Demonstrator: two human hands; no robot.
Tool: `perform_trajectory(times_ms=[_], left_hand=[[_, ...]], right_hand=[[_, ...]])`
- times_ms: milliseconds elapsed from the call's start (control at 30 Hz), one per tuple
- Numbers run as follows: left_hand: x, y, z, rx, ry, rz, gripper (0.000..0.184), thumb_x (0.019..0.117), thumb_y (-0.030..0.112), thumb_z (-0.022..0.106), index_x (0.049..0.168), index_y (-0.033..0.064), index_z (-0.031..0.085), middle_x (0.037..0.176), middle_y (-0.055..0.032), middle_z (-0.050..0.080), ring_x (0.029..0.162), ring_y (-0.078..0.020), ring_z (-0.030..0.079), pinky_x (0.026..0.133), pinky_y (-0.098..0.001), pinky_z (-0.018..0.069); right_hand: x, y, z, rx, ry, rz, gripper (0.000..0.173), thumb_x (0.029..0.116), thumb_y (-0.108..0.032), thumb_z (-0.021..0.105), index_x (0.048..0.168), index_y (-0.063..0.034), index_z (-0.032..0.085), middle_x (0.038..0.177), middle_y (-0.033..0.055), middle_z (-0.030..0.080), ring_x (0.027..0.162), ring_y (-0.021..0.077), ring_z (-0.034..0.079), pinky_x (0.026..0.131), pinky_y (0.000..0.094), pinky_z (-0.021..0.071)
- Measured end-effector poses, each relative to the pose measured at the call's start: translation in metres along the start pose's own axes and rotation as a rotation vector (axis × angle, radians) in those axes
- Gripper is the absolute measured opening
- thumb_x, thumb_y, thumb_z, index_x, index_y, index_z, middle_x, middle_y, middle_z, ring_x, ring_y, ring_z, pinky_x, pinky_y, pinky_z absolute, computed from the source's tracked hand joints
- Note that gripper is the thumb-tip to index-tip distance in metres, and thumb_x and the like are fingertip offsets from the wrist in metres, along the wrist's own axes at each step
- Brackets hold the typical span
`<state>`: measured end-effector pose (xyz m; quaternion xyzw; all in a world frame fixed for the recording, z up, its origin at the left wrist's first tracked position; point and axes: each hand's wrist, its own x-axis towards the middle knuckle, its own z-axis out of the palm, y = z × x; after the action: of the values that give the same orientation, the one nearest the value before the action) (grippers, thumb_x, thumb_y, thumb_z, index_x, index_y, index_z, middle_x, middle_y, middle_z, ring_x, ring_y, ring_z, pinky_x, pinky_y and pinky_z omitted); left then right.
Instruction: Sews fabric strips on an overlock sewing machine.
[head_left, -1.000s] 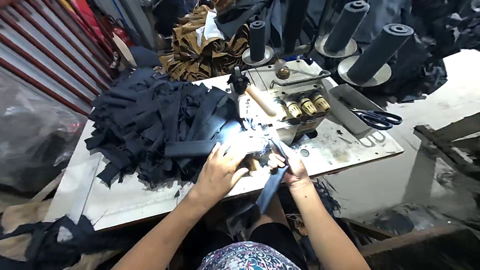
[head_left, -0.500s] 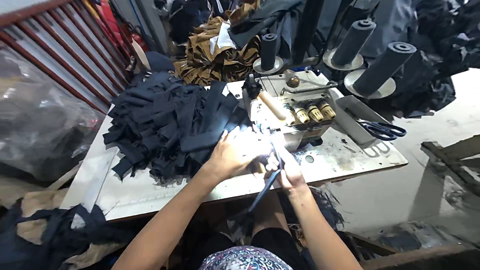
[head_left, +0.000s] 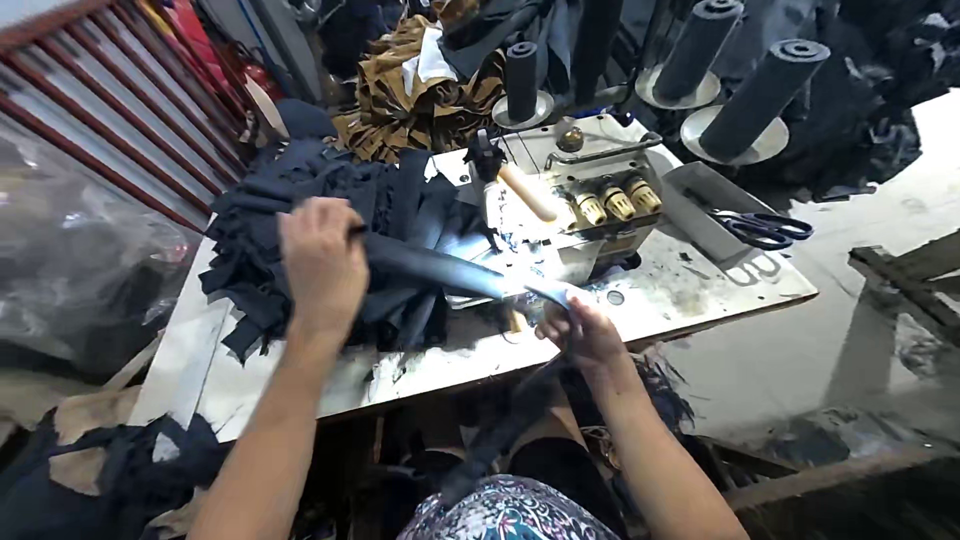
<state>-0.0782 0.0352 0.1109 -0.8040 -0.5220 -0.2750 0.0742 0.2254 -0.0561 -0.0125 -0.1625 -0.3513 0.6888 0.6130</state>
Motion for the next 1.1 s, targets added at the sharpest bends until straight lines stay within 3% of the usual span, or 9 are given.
perform_trajectory(times_ms=[67, 167, 333, 600, 800, 900, 933, 1033, 1100], left_hand=[[-0.018, 0.023, 0.033, -0.075, -0.044, 0.234, 0.029, 0.1007, 0.01, 0.058, 0.125, -0.0025, 0.067, 0.139, -0.0233, 0.061, 0.133, -0.0421, 0.054, 0.113, -0.0617, 0.0383], [-0.042, 0.055, 0.08, -0.233, -0.126, 0.458, 0.028, 0.0999, 0.014, 0.056, 0.12, 0.0053, 0.074, 0.122, -0.0121, 0.073, 0.118, -0.0297, 0.068, 0.108, -0.0517, 0.0487], [-0.049, 0.077, 0.084, -0.154, -0.146, 0.455, 0.033, 0.0981, 0.024, 0.061, 0.122, 0.0043, 0.071, 0.125, -0.0132, 0.07, 0.121, -0.0301, 0.066, 0.106, -0.0455, 0.0514], [-0.047, 0.101, 0.09, -0.112, -0.138, 0.318, 0.035, 0.0963, 0.03, 0.066, 0.119, 0.0042, 0.072, 0.125, -0.0147, 0.069, 0.121, -0.0336, 0.064, 0.104, -0.0482, 0.0518], [-0.023, 0.089, 0.093, -0.201, -0.16, 0.355, 0.04, 0.1015, 0.036, 0.055, 0.122, 0.0058, 0.073, 0.137, -0.0139, 0.065, 0.137, -0.0301, 0.054, 0.118, -0.0458, 0.039], [-0.02, 0.091, 0.072, -0.283, -0.355, 0.196, 0.061, 0.1049, 0.054, 0.043, 0.142, 0.0087, 0.062, 0.155, -0.0138, 0.05, 0.151, -0.0312, 0.037, 0.124, -0.0538, 0.0257], [-0.023, 0.094, 0.062, -0.355, -0.37, 0.126, 0.062, 0.1027, 0.057, 0.046, 0.136, 0.0089, 0.066, 0.152, -0.0132, 0.053, 0.149, -0.0302, 0.039, 0.124, -0.0551, 0.0265], [-0.04, 0.105, 0.041, -0.581, -0.306, 0.07, 0.044, 0.0938, 0.054, 0.066, 0.095, 0.0116, 0.079, 0.115, -0.0053, 0.073, 0.117, -0.0188, 0.064, 0.104, -0.0439, 0.0494], [-0.043, 0.106, 0.023, -0.761, -0.312, 0.11, 0.03, 0.0935, 0.034, 0.073, 0.098, 0.005, 0.077, 0.119, -0.0092, 0.07, 0.113, -0.0178, 0.065, 0.099, -0.0376, 0.0534]], right_hand=[[0.005, 0.013, -0.003, 0.034, 0.209, 0.069, 0.025, 0.103, -0.025, 0.047, 0.092, -0.0136, 0.067, 0.064, -0.0032, 0.06, 0.056, 0.0066, 0.06, 0.063, 0.0256, 0.0584], [0.006, 0.017, -0.019, 0.142, 0.181, 0.064, 0.028, 0.104, -0.025, 0.046, 0.091, -0.0135, 0.068, 0.06, -0.0052, 0.058, 0.052, 0.0045, 0.058, 0.059, 0.0221, 0.0549], [0.011, 0.009, -0.049, 0.331, 0.142, 0.007, 0.035, 0.1082, -0.032, 0.04, 0.096, -0.0124, 0.066, 0.059, -0.0068, 0.051, 0.049, 0.0037, 0.053, 0.052, 0.0189, 0.0497], [0.029, 0.015, -0.045, 0.398, 0.106, -0.095, 0.037, 0.1097, -0.032, 0.037, 0.105, -0.0123, 0.069, 0.063, -0.0065, 0.056, 0.051, 0.0028, 0.053, 0.052, 0.0179, 0.0485], [0.026, 0.013, -0.031, 0.085, 0.299, -0.045, 0.038, 0.1112, -0.029, 0.032, 0.095, -0.014, 0.063, 0.056, -0.0074, 0.049, 0.046, 0.0029, 0.05, 0.05, 0.0188, 0.0495], [0.01, 0.015, -0.011, -0.291, 0.275, 0.009, 0.032, 0.1069, -0.025, 0.036, 0.092, -0.0138, 0.062, 0.059, -0.0062, 0.052, 0.051, 0.0053, 0.052, 0.054, 0.0234, 0.0511], [0.003, 0.018, -0.008, -0.366, 0.217, 0.009, 0.027, 0.1043, -0.026, 0.042, 0.093, -0.0133, 0.063, 0.062, -0.0052, 0.055, 0.053, 0.0063, 0.055, 0.054, 0.0247, 0.0523], [-0.012, 0.023, 0.002, -0.391, -0.016, 0.039, 0.027, 0.0997, -0.041, 0.062, 0.098, -0.0154, 0.07, 0.068, -0.0031, 0.062, 0.055, 0.0058, 0.057, 0.053, 0.0243, 0.0518], [-0.015, 0.015, 0.011, -0.387, -0.199, 0.0, 0.028, 0.1002, -0.044, 0.061, 0.105, -0.0196, 0.075, 0.073, -0.0025, 0.068, 0.058, 0.005, 0.062, 0.054, 0.0229, 0.0545]])
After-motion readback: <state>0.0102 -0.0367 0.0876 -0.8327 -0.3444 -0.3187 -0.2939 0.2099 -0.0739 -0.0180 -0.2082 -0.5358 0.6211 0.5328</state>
